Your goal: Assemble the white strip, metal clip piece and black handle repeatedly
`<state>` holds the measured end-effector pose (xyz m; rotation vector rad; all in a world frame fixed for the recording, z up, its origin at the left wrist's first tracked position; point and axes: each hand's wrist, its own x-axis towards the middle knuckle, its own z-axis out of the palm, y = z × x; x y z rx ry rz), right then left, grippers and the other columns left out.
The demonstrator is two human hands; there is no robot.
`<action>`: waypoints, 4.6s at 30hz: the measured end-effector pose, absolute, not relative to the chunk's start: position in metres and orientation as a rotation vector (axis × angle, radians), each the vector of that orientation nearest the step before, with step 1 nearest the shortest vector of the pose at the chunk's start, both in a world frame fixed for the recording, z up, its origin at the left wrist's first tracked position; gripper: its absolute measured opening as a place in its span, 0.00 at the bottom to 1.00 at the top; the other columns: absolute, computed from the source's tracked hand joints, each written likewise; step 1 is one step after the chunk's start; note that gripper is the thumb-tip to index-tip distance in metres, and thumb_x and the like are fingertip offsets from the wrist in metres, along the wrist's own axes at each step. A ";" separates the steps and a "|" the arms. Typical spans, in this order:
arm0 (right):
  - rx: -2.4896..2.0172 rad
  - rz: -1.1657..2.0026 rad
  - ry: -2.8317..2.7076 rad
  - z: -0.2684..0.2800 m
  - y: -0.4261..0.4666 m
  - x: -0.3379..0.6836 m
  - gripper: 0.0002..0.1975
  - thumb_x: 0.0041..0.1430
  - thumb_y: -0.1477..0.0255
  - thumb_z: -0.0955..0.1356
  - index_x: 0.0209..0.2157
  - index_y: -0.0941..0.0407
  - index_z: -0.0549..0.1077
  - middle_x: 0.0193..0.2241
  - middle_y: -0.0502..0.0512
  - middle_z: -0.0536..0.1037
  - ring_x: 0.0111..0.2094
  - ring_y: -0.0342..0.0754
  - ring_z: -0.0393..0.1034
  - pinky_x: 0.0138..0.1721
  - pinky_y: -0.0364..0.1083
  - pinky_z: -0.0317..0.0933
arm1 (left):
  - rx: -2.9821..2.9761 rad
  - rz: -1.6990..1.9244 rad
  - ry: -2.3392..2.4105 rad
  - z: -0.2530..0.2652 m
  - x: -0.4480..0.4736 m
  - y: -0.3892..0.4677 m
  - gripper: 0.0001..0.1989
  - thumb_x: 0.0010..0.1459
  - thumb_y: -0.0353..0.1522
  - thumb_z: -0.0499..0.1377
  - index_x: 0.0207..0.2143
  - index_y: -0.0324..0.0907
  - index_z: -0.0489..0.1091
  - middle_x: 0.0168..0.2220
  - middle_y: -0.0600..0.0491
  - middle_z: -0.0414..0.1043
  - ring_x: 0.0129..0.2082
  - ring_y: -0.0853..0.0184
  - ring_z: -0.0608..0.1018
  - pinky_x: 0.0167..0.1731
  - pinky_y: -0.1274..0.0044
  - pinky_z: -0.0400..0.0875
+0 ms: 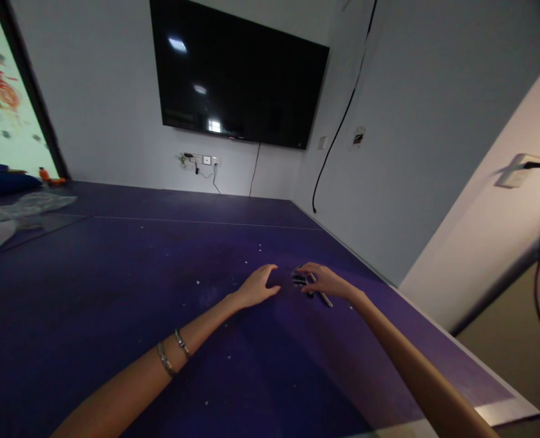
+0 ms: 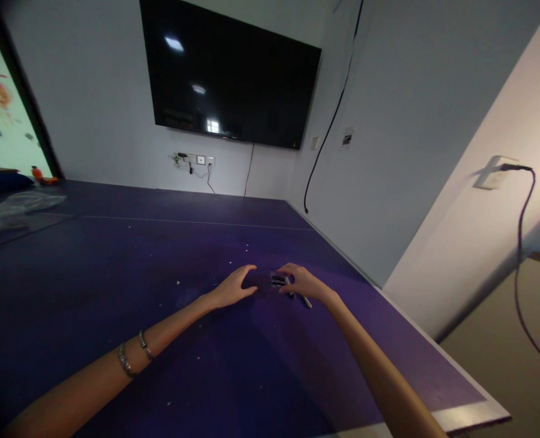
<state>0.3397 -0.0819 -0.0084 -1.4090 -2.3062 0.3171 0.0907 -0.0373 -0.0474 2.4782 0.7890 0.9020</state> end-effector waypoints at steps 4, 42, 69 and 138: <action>-1.559 0.340 -2.147 -0.028 -0.074 0.399 0.26 0.44 0.61 0.70 0.46 0.56 0.71 0.42 0.58 0.73 0.42 0.52 0.67 0.44 0.50 0.60 | 2.497 0.836 0.976 -0.066 0.061 -0.023 0.23 0.54 0.39 0.53 0.50 0.38 0.59 0.52 0.42 0.63 0.53 0.59 0.65 0.53 0.67 0.58; -1.664 0.181 -2.021 -0.059 -0.026 0.339 0.20 0.51 0.67 0.63 0.46 0.58 0.72 0.37 0.60 0.77 0.38 0.53 0.72 0.41 0.49 0.63 | 2.307 1.014 1.289 -0.085 0.010 -0.002 0.16 0.55 0.32 0.49 0.47 0.38 0.62 0.49 0.45 0.67 0.51 0.63 0.68 0.52 0.68 0.60; -1.593 -0.076 -2.047 -0.110 -0.043 0.279 0.20 0.58 0.68 0.58 0.47 0.63 0.70 0.51 0.65 0.68 0.53 0.56 0.60 0.54 0.55 0.54 | 2.532 0.547 1.795 -0.100 -0.115 0.017 0.26 0.57 0.40 0.43 0.52 0.33 0.62 0.57 0.40 0.58 0.60 0.58 0.56 0.57 0.67 0.49; -2.160 0.068 -1.785 -0.059 -0.083 0.313 0.13 0.50 0.77 0.62 0.32 0.57 0.77 0.25 0.57 0.77 0.29 0.48 0.71 0.25 0.40 0.50 | 2.465 0.778 1.879 -0.088 -0.109 0.019 0.21 0.56 0.38 0.49 0.48 0.38 0.67 0.53 0.44 0.65 0.56 0.54 0.62 0.55 0.60 0.51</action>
